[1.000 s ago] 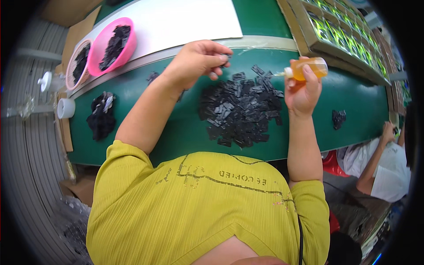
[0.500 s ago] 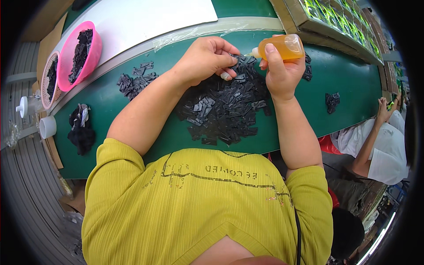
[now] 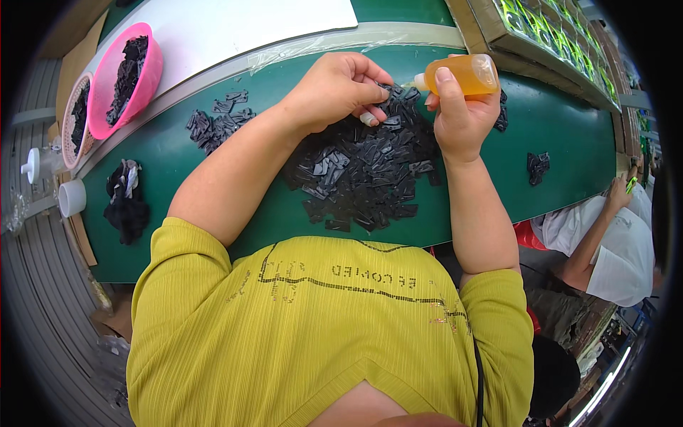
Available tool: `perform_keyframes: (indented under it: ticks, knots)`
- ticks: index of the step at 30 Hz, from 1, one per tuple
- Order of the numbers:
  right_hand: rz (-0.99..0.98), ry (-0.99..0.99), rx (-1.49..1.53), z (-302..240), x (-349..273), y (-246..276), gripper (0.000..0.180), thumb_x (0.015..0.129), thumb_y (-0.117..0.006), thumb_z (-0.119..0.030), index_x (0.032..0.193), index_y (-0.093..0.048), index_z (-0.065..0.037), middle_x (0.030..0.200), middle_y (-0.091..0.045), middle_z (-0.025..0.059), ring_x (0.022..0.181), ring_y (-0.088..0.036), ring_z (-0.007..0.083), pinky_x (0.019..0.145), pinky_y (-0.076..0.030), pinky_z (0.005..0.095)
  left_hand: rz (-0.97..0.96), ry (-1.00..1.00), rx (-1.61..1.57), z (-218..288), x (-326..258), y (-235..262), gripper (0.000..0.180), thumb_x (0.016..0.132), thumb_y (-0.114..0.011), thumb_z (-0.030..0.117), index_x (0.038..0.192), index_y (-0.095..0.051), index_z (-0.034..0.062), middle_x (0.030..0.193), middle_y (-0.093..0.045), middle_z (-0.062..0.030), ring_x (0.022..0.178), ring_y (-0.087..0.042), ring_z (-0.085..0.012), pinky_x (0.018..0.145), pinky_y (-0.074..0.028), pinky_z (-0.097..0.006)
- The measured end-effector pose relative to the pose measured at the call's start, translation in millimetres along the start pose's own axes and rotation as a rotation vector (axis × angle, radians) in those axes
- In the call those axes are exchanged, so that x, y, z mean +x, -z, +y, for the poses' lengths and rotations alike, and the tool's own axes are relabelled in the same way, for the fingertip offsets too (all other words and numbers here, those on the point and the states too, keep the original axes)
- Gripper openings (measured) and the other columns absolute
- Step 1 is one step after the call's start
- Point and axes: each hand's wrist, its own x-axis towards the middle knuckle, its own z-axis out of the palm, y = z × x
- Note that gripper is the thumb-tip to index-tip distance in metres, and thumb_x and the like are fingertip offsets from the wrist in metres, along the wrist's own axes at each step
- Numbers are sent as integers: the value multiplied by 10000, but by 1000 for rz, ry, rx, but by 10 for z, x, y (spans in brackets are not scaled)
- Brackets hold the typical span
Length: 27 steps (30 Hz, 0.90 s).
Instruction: Applying liquid adhesive from a small bottle to small black plastic components at a workbench.
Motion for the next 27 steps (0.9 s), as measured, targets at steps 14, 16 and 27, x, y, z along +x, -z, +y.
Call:
perform_keyframes:
  ticks: [14, 16, 27]
  knots:
    - [53, -24, 118, -10, 31, 71, 171, 816, -589, -66, 965, -539, 3, 764, -597, 80, 506, -503, 93, 442, -397, 202, 6, 20, -29, -20, 26, 17, 199, 798, -605, -3, 976, -557, -78, 789, -632, -119, 636, -664, -184, 547, -539, -240]
    - [53, -58, 137, -24, -1, 43, 185, 815, -584, -60, 980, -536, 9, 773, -600, 94, 497, -496, 98, 445, -403, 207, 9, 35, -31, -4, 20, 15, 220, 799, -603, 14, 998, -558, -71, 820, -626, -125, 657, -660, -184, 569, -541, -240]
    - [-75, -121, 108, -34, -70, -44, 248, 774, -646, -35, 985, -518, -10, 799, -579, 50, 555, -525, 82, 477, -429, 196, -2, 64, 3, 20, 18, 38, 241, 799, -612, 46, 1005, -555, -64, 888, -614, -138, 699, -662, -196, 601, -545, -239]
